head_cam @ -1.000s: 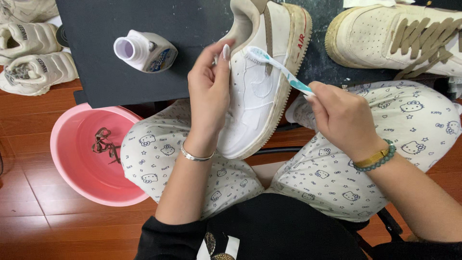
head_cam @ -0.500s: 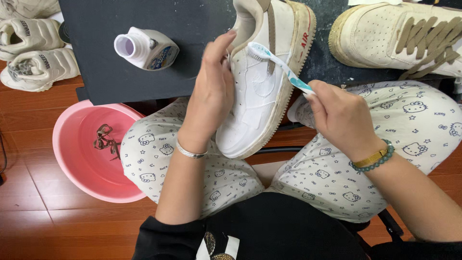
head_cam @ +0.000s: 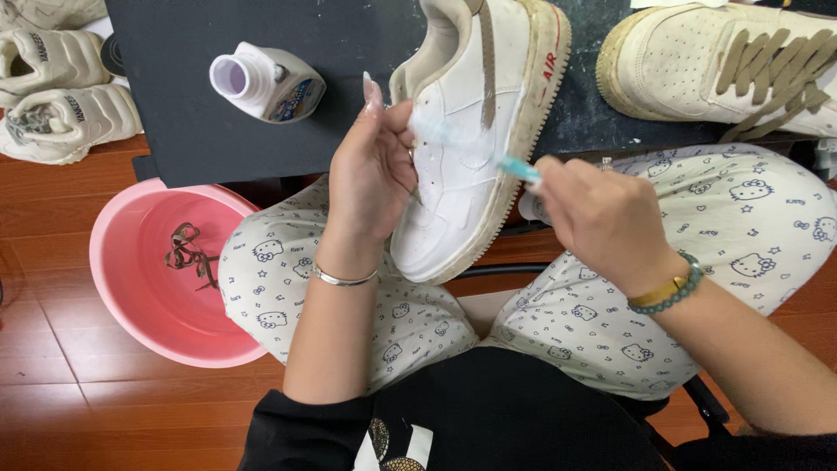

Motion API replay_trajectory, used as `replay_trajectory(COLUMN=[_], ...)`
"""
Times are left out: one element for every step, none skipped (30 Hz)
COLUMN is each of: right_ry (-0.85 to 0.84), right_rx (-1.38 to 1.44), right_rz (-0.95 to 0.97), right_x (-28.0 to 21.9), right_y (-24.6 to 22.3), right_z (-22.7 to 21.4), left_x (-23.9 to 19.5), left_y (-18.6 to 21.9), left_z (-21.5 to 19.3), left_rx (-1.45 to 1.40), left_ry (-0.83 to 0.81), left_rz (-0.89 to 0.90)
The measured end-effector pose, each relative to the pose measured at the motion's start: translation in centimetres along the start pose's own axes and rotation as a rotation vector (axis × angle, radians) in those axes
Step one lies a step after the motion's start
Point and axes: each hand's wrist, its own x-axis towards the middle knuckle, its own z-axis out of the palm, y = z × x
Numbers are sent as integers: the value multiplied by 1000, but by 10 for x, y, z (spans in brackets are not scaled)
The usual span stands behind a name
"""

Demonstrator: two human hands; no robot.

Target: The person scrubs a white sneaker with a toothbrush and cleaning solution, focusing on the upper, sole, and heel. They apply more solution from a bottle and continue scrubbing different areas of the shoe.

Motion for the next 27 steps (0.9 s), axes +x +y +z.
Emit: replay_trajectory(right_ry=[13, 27, 40, 33, 25, 22, 15, 14, 13, 16, 19, 21, -8, -33, -58, -20, 17, 56, 10, -35, -80, -97, -114, -133, -124, -115, -106], right_rx=[-20, -43, -66, -47, -28, -10, -17, -32, -47, -48, -50, -50, -53, -60, -66, -60, -55, -50, -39, -27, -14, -46, -77, -109, -75, -39, -3], right_rz=[-15, -31, -47, -42, -36, -35, -44, -55, -65, -55, -46, -33, -74, -116, -159, -111, -63, -19, -58, -93, -127, -114, -100, -84, -54, -20, 14], right_x=[1, 3, 5, 4, 2, 2, 2, 3, 4, 5, 5, 5, 2, -1, -2, -4, -5, -7, -9, -12, -16, -18, -20, -22, -21, -20, -21], right_y=[2, 8, 13, 14, 16, 17, 17, 20, 22, 24, 27, 27, 24, 18, 16, 21, 30, 38, 38, 34, 33, 39, 45, 48, 50, 51, 50], right_z=[1, 1, 2, 4, 5, 6, 7, 5, 3, 1, -1, -2, 0, 2, 4, 0, -8, -13, -9, -2, 2, -1, -6, -10, -9, -7, -6], left_x=[-2, -3, -3, -4, -4, -3, -6, -8, -7, -6, -4, -4, -5, -4, -3, -2, -1, -1, -1, -1, -1, -1, -1, -1, -1, 0, -1], left_y=[1, 1, 2, 3, 4, 7, 9, 11, 13, 15, 16, 17, 16, 16, 15, 13, 11, 9, 10, 11, 11, 9, 6, 4, 2, 1, 0], left_z=[0, 2, 5, 8, 11, 14, 17, 20, 22, 23, 22, 21, 20, 20, 20, 20, 20, 20, 19, 17, 15, 13, 12, 11, 10, 11, 13], left_rx=[23, 45, 67, 79, 91, 106, 95, 85, 75, 73, 72, 71, 83, 96, 108, 109, 109, 109, 105, 102, 100, 149, 197, 244, 253, 264, 275], left_ry=[-21, -43, -66, -70, -74, -80, -56, -40, -24, -44, -64, -82, -47, -14, 18, 38, 57, 78, 138, 198, 258, 206, 155, 105, 97, 89, 82], left_rz=[-6, -10, -14, -33, -51, -65, -69, -70, -70, -77, -83, -94, -82, -67, -52, -42, -33, -19, -40, -65, -90, -57, -24, 8, 0, -12, -24])
